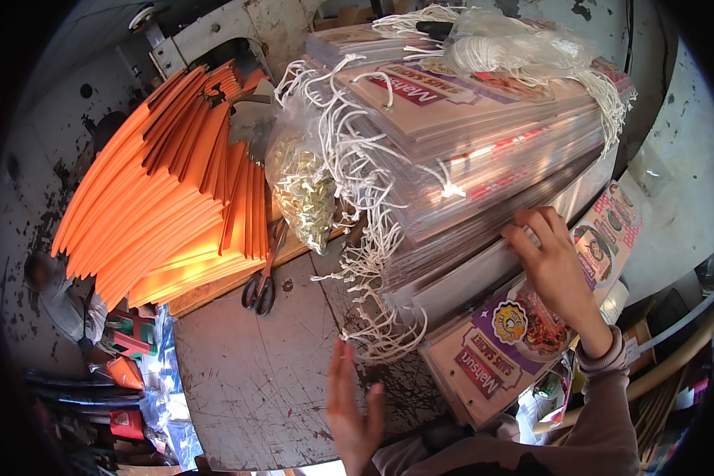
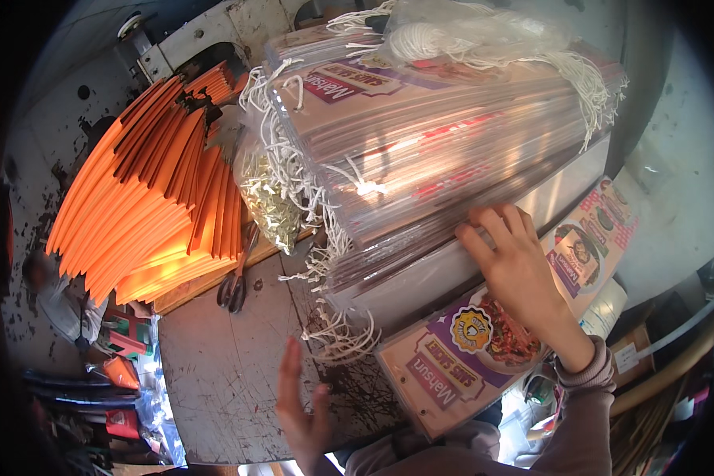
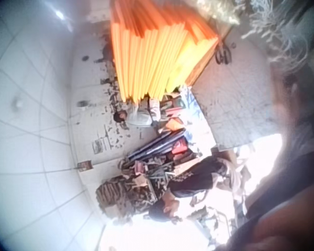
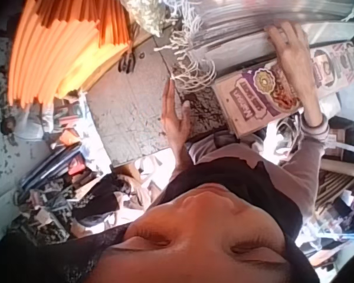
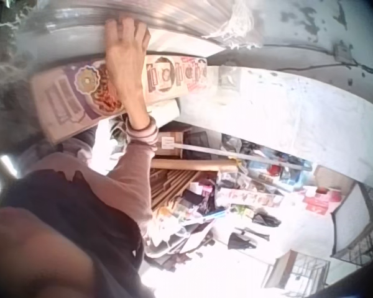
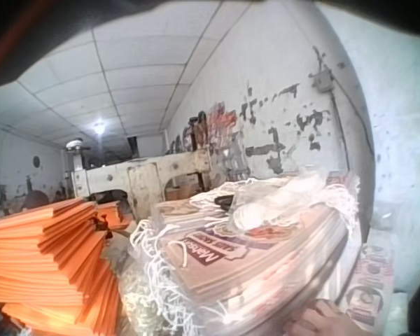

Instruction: The person threads white strings through holes in printed cardboard packaging sheets by hand, tying knots to secure them as handles, and places finished pieces onto a stack.

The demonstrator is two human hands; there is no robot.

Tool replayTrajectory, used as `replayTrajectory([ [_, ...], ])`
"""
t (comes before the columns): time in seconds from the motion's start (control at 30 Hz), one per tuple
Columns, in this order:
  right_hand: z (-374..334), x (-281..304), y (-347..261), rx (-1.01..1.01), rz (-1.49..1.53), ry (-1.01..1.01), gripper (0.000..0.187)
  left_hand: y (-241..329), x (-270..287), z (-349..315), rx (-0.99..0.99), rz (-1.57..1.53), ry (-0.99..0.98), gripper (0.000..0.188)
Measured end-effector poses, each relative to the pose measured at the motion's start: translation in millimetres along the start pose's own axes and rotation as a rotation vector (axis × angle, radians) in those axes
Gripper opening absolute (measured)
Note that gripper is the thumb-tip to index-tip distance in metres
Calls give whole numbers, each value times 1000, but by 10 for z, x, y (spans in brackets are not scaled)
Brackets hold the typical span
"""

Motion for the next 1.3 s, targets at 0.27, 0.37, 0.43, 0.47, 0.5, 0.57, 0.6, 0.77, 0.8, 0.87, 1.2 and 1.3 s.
replayTrajectory([
  [0.27,1,11,33,105,-137,-43,27,-6,-522,-53,121,-226,-407,64],
  [0.37,-6,2,67,85,-62,-15,25,-118,-595,14,137,-407,-389,60],
  [0.43,-6,2,105,65,-24,53,25,-192,-722,37,241,-616,-350,60],
  [0.47,-1,-7,106,65,-19,55,25,-196,-783,69,339,-829,-308,61],
  [0.5,3,-13,98,84,-18,58,25,-156,-788,107,369,-987,-318,64],
  [0.57,28,-29,115,104,-16,59,25,-87,-783,180,410,-1140,-327,67],
  [0.6,52,-43,111,134,-32,19,26,-94,-786,194,392,-1130,-337,68],
  [0.77,72,-94,132,152,-27,-12,33,-45,-795,186,306,-1113,-301,71],
  [0.8,63,-97,140,134,19,30,38,-33,-787,181,321,-1096,-265,71],
  [0.87,42,-78,144,116,60,74,42,-23,-770,161,332,-1081,-231,70],
  [1.2,100,494,327,-37,28,361,31,-55,-414,-18,234,-845,-122,43],
  [1.3,95,717,725,-237,-80,547,25,-102,-310,-53,245,-833,-19,34],
])
Point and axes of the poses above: each hand's wrist, its own z-axis towards the middle knuckle, its own x-axis out of the back of the hand, y = z × x, the point moved 3 cm from there along z, towards the middle knuckle, and after that the axes turned 1 degree about -z, right-handed, at the moved point
